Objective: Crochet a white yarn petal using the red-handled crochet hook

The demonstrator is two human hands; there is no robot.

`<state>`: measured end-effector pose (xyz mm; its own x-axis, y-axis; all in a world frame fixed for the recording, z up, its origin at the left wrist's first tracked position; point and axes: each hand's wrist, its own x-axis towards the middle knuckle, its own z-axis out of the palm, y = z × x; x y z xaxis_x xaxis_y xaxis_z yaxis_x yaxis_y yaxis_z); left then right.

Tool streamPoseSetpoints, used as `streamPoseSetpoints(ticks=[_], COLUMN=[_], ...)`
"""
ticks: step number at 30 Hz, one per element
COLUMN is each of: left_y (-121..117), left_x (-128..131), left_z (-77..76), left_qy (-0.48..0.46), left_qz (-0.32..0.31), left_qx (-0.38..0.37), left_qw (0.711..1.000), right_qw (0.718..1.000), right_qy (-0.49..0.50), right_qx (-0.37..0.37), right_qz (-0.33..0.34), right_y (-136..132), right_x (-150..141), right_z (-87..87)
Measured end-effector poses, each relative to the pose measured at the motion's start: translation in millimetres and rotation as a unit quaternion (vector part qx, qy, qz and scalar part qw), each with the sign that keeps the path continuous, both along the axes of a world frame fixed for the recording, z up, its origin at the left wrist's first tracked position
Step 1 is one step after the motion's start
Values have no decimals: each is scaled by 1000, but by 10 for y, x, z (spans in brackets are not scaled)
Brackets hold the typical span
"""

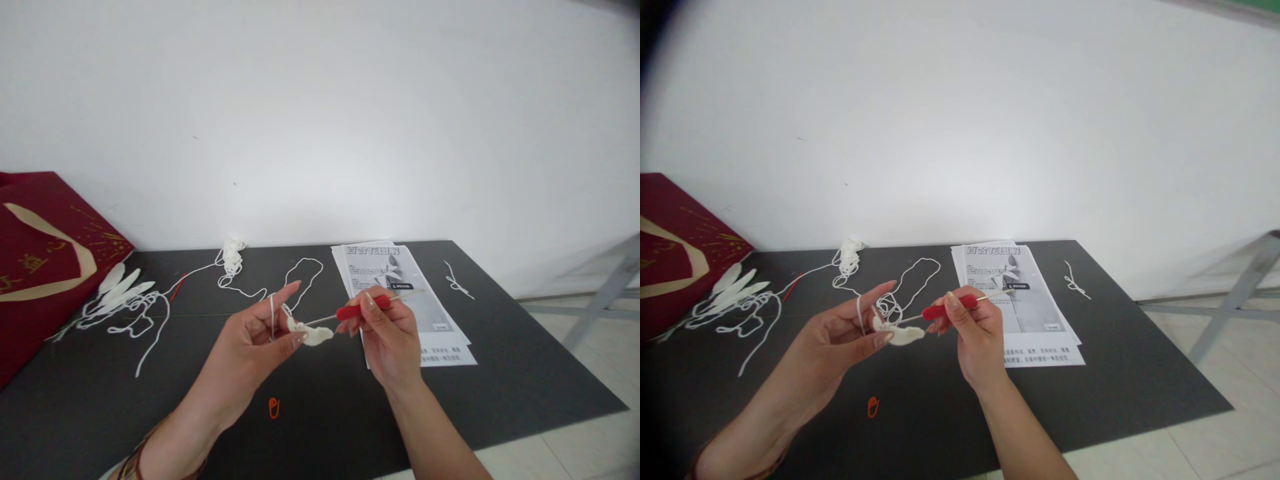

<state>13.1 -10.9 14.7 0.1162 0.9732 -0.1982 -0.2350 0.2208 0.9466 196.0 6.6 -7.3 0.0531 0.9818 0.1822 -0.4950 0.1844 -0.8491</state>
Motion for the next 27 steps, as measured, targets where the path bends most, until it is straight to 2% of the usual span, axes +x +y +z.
streamPoseSetpoints(ticks=[10, 27], left_y=[11, 7], left_x=[-3, 0], left_z=[20, 62], left_qy=[-4, -47], left_qz=[-11, 2], left_qx=[-21, -48], left_qw=[1000, 998], right_qw=[998, 992], right_qy=[28, 82], right_qx=[-57, -91], right_qz=[18, 38], right_y=[4, 43], right_x=[-61, -38], right_z=[-21, -15])
